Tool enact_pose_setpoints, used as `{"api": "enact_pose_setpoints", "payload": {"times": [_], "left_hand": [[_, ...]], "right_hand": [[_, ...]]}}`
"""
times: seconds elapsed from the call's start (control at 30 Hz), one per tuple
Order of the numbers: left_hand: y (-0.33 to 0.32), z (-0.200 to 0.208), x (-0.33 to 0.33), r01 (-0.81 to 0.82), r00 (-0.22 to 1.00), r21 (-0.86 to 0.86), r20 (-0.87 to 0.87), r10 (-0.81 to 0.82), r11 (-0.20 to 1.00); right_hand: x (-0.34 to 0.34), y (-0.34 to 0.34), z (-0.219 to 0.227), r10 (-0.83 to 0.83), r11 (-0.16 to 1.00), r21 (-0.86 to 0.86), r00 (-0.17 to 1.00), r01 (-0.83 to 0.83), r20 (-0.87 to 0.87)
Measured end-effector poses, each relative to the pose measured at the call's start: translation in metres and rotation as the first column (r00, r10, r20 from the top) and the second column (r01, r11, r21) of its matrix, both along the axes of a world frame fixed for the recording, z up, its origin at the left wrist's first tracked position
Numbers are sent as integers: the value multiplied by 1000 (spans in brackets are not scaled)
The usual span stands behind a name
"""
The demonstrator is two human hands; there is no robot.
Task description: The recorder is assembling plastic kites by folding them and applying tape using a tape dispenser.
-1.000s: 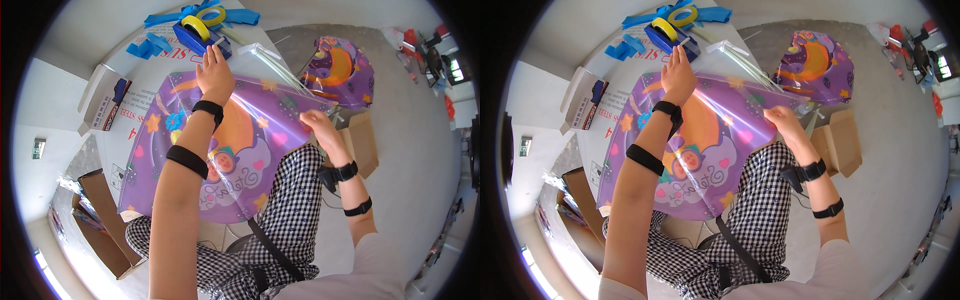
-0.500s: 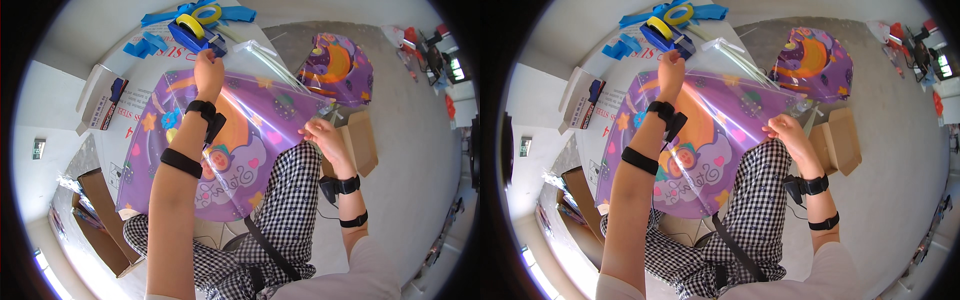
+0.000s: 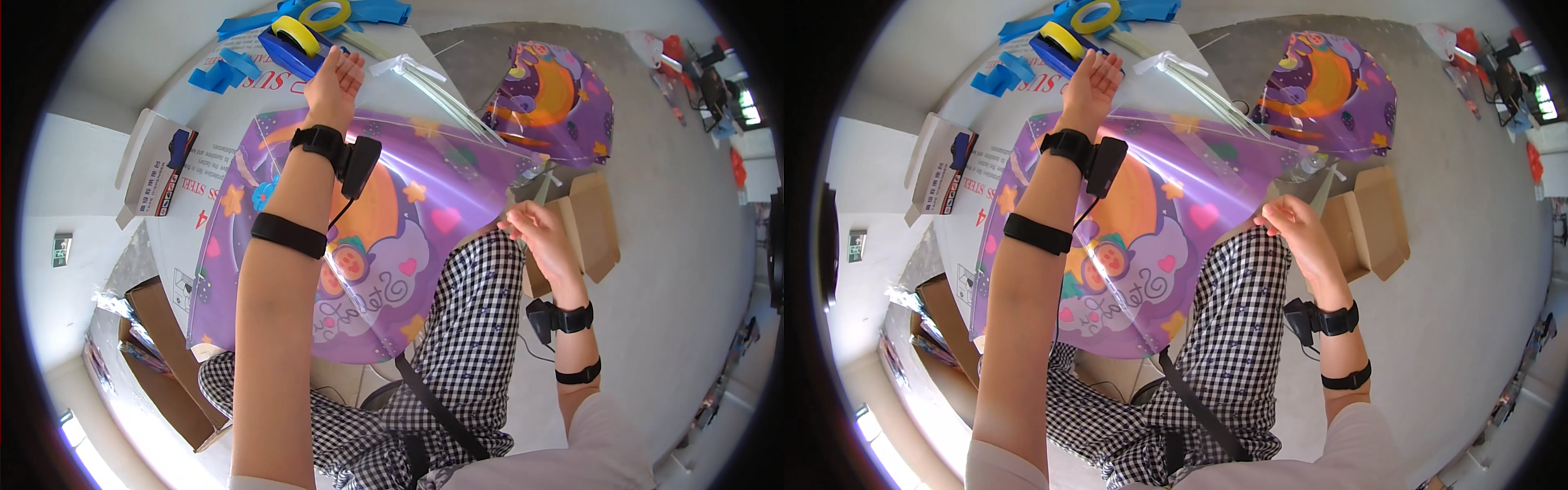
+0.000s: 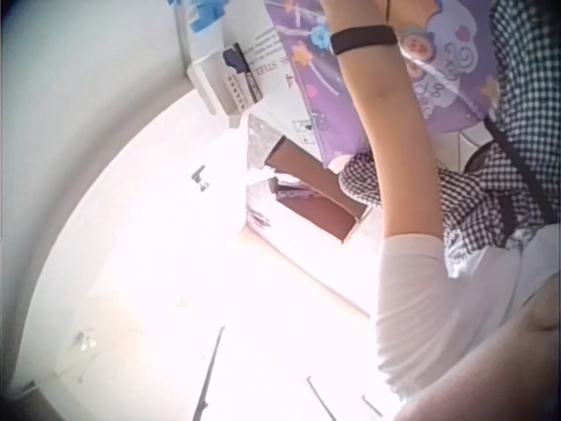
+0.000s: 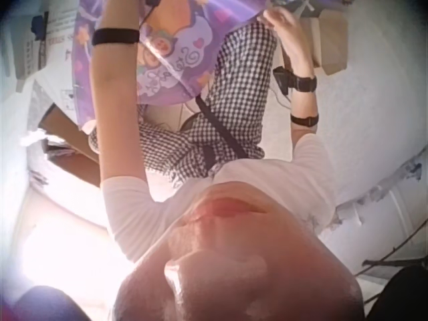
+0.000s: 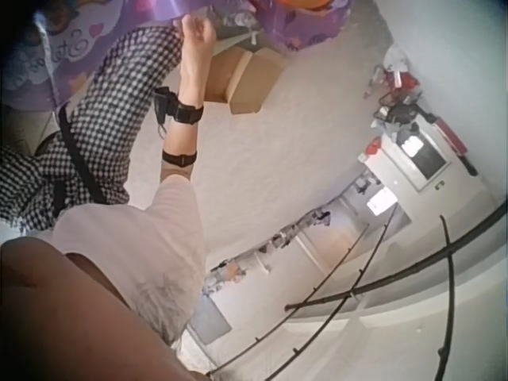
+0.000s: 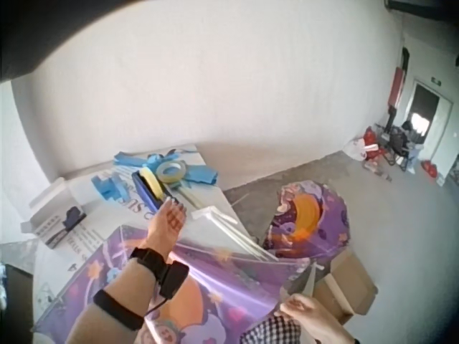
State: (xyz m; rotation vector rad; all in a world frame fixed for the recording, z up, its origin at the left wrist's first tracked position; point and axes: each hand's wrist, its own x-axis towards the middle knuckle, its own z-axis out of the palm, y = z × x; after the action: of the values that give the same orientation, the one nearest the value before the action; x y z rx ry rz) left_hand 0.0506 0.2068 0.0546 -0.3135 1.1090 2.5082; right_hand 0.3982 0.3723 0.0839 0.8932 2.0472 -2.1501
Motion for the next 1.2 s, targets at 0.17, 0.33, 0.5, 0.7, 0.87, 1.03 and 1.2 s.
{"api": "enact_pose_setpoints", "payload": {"times": [0.17, 0.33, 0.5, 0.7, 0.87, 1.03, 1.2], "left_hand": [[7, -3, -2, -99, 995, -251, -39, 93, 963], [-3, -8, -8, -156, 953, -669, -295, -67, 727], [-36, 9, 12, 23, 988, -516, -119, -99, 856], [-198, 104, 77, -60, 906, 177, -404, 128, 982], [-376, 155, 201, -357, 767, 144, -519, 378, 923], [-483, 135, 315, -690, 565, 76, -566, 600, 720], [-526, 73, 349, -760, 556, 90, -421, 716, 644]], "right_hand": [[0, 2, 3, -4, 999, -33, 1000, 3, -15], [0, -4, 16, 2, 1000, -13, 1000, -2, -28], [12, -15, 54, 36, 999, 1, 992, -36, -119], [-1, -34, 115, 293, 956, 77, 935, -284, -198], [-63, -112, 136, 704, 710, 240, 675, -662, -223], [-130, -208, 143, 916, 398, 407, 383, -823, -122], [-173, -280, 133, 920, 370, 342, 392, -864, -4]]}}
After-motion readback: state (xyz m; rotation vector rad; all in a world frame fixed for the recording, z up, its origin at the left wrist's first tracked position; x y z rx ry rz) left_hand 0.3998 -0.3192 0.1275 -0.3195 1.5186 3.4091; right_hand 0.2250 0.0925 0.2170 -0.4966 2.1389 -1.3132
